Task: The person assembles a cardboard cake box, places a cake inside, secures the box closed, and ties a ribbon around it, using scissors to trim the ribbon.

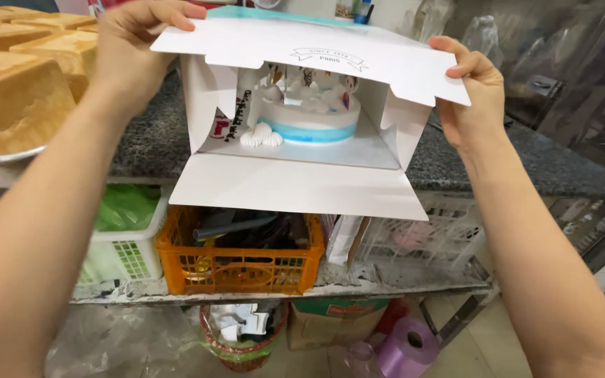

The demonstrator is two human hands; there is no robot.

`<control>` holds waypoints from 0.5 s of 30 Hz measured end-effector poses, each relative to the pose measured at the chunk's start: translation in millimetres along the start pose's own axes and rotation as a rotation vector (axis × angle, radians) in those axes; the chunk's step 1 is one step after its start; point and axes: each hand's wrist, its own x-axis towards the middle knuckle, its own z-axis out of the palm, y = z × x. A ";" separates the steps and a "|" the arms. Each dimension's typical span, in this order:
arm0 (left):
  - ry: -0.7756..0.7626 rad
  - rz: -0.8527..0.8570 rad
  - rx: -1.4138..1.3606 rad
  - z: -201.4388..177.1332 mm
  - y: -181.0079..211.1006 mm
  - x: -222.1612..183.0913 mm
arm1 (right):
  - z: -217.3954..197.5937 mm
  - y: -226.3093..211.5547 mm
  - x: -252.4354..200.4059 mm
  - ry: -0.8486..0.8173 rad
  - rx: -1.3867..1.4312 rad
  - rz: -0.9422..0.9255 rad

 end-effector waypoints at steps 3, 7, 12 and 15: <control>-0.021 0.165 0.236 3.5 28.3 4.9 | 14.0 -5.1 -3.7 0.087 -0.093 0.011; -0.090 0.474 0.583 1.2 51.3 -2.6 | 11.0 -10.9 -9.5 0.073 -0.250 -0.007; -0.295 0.722 1.434 2.1 78.9 3.4 | 61.2 -55.3 -16.4 0.107 -0.267 0.173; -0.306 0.812 1.587 4.1 87.9 1.2 | 30.6 -43.6 -2.4 0.184 -0.461 0.244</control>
